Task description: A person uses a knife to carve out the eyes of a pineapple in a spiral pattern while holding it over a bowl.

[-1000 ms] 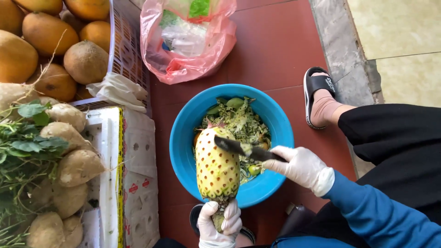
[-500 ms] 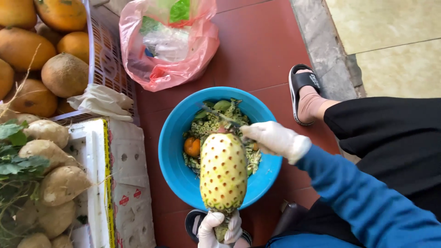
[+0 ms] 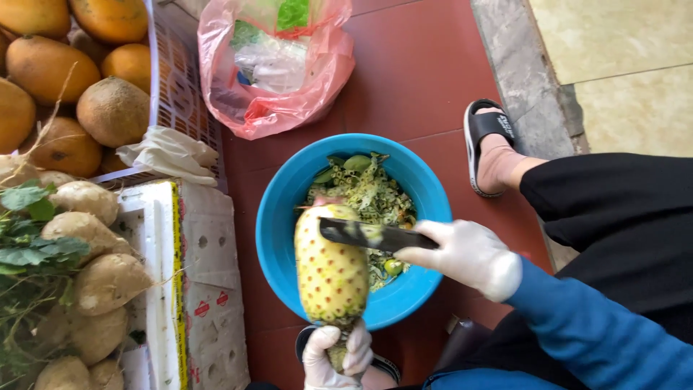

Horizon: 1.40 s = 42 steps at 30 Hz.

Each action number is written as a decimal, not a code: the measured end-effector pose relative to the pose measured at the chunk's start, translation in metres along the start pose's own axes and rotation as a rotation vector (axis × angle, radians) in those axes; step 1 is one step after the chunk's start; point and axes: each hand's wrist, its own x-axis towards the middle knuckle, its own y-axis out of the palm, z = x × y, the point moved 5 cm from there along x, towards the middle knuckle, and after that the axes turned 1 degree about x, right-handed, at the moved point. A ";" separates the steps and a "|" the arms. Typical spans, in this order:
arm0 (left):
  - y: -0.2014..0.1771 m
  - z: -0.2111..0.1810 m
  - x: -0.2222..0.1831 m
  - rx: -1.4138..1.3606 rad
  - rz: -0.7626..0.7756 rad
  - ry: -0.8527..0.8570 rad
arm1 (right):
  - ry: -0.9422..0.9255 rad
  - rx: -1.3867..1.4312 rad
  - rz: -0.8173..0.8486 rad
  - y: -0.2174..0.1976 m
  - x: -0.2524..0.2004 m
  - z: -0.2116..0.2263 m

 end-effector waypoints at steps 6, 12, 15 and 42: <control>0.000 -0.011 -0.010 0.310 -0.219 0.144 | -0.007 0.253 0.102 -0.006 0.033 0.037; 0.001 0.007 -0.001 0.110 -0.035 0.009 | 0.156 0.966 0.143 -0.032 0.031 0.024; 0.001 0.006 0.005 0.073 -0.086 0.031 | 0.064 1.053 0.114 -0.004 0.043 -0.021; 0.011 0.004 0.017 -0.340 -0.060 0.055 | 0.219 0.323 -0.027 0.044 0.041 -0.021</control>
